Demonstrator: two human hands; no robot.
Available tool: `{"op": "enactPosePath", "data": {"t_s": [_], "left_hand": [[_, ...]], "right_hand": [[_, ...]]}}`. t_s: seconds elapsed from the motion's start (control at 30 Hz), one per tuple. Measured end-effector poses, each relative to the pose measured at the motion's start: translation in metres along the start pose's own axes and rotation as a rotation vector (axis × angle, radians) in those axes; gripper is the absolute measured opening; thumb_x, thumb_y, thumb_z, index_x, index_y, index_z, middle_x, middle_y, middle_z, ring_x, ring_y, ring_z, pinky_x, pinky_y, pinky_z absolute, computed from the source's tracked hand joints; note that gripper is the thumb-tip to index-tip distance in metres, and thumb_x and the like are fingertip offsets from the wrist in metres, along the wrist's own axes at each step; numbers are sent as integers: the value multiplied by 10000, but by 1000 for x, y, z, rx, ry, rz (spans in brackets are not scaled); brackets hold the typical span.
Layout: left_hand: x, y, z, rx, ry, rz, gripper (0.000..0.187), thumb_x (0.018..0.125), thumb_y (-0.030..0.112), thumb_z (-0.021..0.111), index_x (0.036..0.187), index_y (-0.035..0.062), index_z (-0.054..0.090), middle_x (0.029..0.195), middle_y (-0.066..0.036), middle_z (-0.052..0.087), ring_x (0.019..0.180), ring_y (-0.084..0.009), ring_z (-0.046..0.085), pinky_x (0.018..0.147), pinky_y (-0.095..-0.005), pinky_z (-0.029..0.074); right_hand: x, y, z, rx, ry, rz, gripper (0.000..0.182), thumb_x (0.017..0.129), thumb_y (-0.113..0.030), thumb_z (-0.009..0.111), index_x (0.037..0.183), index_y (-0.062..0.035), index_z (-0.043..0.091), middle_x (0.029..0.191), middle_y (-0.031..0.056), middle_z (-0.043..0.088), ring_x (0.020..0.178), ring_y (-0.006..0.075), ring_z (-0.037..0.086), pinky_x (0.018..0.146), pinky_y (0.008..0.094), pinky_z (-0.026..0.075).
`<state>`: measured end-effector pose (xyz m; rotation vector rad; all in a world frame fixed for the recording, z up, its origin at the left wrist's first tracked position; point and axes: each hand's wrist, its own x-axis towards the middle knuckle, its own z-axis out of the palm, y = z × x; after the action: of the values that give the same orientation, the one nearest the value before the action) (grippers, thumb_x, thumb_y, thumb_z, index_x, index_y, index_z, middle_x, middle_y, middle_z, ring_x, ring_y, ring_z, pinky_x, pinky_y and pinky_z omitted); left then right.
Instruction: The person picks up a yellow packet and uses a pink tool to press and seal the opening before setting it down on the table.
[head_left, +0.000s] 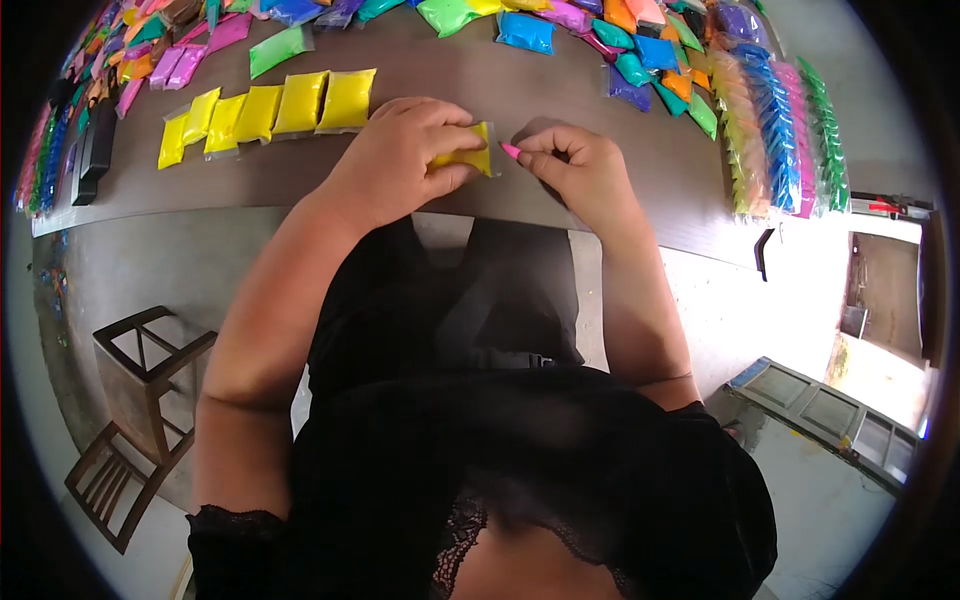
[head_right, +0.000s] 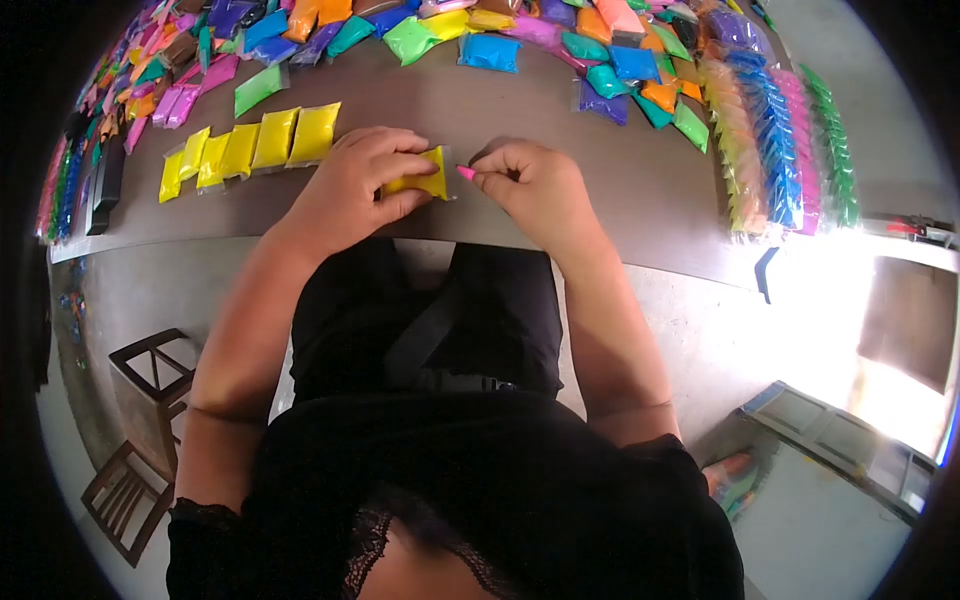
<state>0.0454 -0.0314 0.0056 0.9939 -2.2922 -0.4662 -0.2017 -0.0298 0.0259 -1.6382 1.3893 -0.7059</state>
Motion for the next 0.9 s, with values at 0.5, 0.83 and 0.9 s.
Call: {"op": "enactPosePath", "data": {"t_s": [0.5,0.83,0.9], "left_hand": [[-3,9,10,158,58,53,264,760,172,800,1009,128,725,1216,-40,628,1216,-266,570,1089,-439,414],[-3,7,10,148,60,71,289,754,161,806,1028,123,724,1219,-27,644,1217,-259,572,1071,-428,425],[-3,6,10,147,65,71,296,756,162,806,1035,118,720,1221,-27,647,1217,-259,572,1067,-426,427]], "right_hand": [[-2,-5,1,-117,-21,33,117,832,-106,717,922,-38,748,835,101,694,762,204,658,708,314,503],[-1,-2,6,-151,-15,-63,106,833,-112,710,907,-38,729,864,105,688,801,263,665,723,341,509],[-1,-2,9,-155,-2,-60,105,834,-115,711,907,-42,730,866,105,687,803,265,665,723,345,509]]}}
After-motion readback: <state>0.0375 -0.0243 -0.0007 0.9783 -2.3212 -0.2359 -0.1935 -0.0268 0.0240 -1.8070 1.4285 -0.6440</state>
